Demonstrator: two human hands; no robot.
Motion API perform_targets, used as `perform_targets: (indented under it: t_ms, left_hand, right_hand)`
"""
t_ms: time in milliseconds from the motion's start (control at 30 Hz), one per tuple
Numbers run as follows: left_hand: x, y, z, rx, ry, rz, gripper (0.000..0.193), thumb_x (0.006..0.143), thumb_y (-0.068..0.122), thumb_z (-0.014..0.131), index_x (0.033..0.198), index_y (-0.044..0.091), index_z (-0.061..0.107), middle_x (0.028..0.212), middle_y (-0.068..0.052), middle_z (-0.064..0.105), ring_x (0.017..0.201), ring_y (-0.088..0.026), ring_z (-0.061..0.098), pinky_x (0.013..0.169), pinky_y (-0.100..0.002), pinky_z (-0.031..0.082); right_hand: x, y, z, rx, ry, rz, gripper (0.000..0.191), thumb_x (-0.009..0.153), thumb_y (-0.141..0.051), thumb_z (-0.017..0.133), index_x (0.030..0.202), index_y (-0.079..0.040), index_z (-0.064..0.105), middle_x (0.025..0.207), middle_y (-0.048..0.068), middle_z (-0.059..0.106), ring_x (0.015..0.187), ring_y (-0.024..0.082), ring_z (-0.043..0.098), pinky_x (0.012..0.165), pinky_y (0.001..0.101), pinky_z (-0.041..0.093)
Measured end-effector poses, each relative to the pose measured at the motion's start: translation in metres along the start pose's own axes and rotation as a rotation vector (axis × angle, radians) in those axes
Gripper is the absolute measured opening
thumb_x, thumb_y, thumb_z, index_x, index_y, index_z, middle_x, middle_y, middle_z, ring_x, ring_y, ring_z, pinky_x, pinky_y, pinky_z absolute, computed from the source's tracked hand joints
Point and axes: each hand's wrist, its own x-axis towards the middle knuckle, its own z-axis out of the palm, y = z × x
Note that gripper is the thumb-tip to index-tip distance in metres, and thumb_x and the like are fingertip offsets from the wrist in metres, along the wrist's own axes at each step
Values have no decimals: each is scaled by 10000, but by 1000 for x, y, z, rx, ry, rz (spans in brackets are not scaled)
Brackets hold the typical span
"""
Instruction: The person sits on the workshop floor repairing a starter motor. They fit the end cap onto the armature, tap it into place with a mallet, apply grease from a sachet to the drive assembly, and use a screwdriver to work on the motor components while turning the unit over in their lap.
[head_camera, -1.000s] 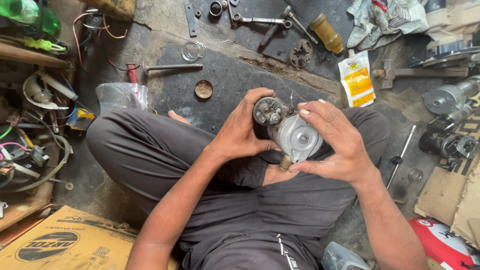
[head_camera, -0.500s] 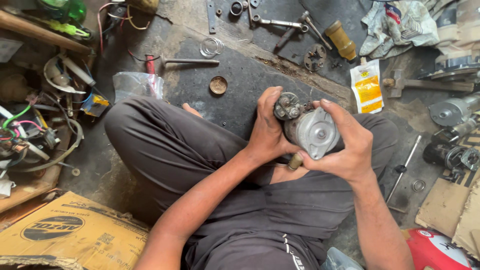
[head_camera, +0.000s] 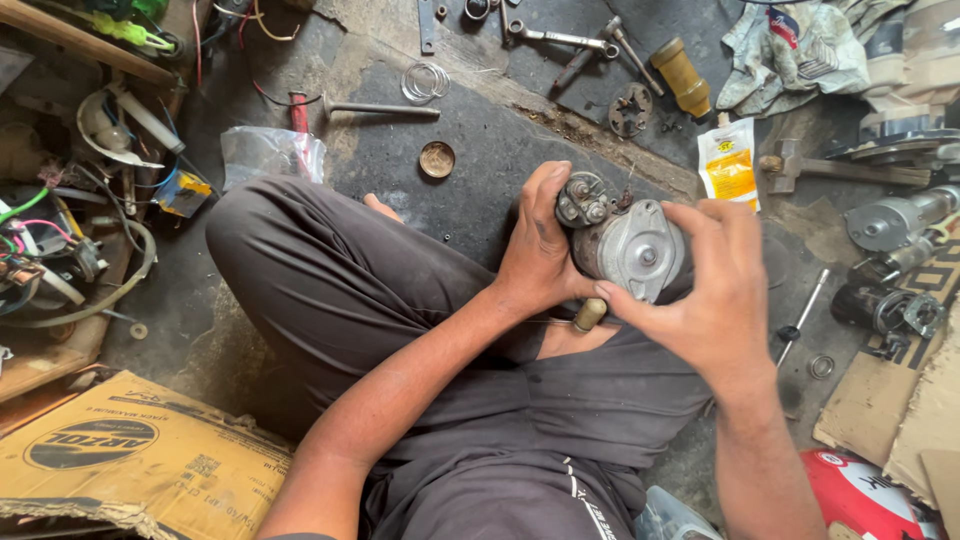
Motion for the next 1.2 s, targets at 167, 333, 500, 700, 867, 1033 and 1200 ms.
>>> perform_targets:
  t_ms: [167,333,500,700,867,1033,1200]
  left_hand:
    - [0,2,0,-6,14,-4,1444,534,476,1002,1577,129,65,1549,-249,274,1466,-444,345,1255,-544,332]
    - [-2,2,-1,14,21,-2,1429,536,459,993,1575,141,64,1549,-245,278,1465,-446,351,1253,-547,344]
    - [-3,2,-4,2,28,9,1460,531,522,998,1572,134,52,1542,-258,268,1453,-458,349,1239,-555,345]
    - [-1,4,-2,1,32,17,1455,517,475,1014,1567,134,66,1530,-243,284,1449,-446,358,1237,-551,348]
    - [-2,4,-1,-8,30,8,1438,510,385,1010,1568,140,68,1528,-239,291,1446,-443,365,1239,-539,358]
    - [-5,4,-3,-19,14,-27,1418,503,365,982,1570,150,73,1529,-249,286,1436,-459,377,1219,-524,390]
    - [-4,-2,-2,13,45,31,1429,564,516,994,1577,142,60,1535,-241,292,1435,-452,385,1227,-540,377]
  right_hand:
    - [4,2,-2,55,-26,-152,825,595,-232,915,1339,-49,610,1294,196,539,1224,385,545,1073,475,464]
    - [1,-2,-6,53,-80,-104,838,643,-261,917,1379,-22,595,1294,209,515,1224,390,535,1046,471,470]
    - [-5,-6,4,86,-22,-44,782,710,-273,930,1372,-19,600,1309,180,547,1229,360,578,1049,445,492]
    - [1,4,-1,114,-58,-147,782,658,-227,913,1356,-24,623,1324,181,546,1236,358,562,1075,448,476]
    - [10,2,-11,93,-155,-207,783,614,-166,883,1353,-55,647,1333,117,564,1225,341,535,1097,441,440]
    - [19,-11,-22,44,-238,-250,771,596,-166,854,1337,-75,664,1342,125,568,1153,373,507,1037,448,450]
    - [8,-32,-10,-42,-59,-106,777,703,-310,892,1331,33,590,1281,217,525,1180,422,530,966,500,470]
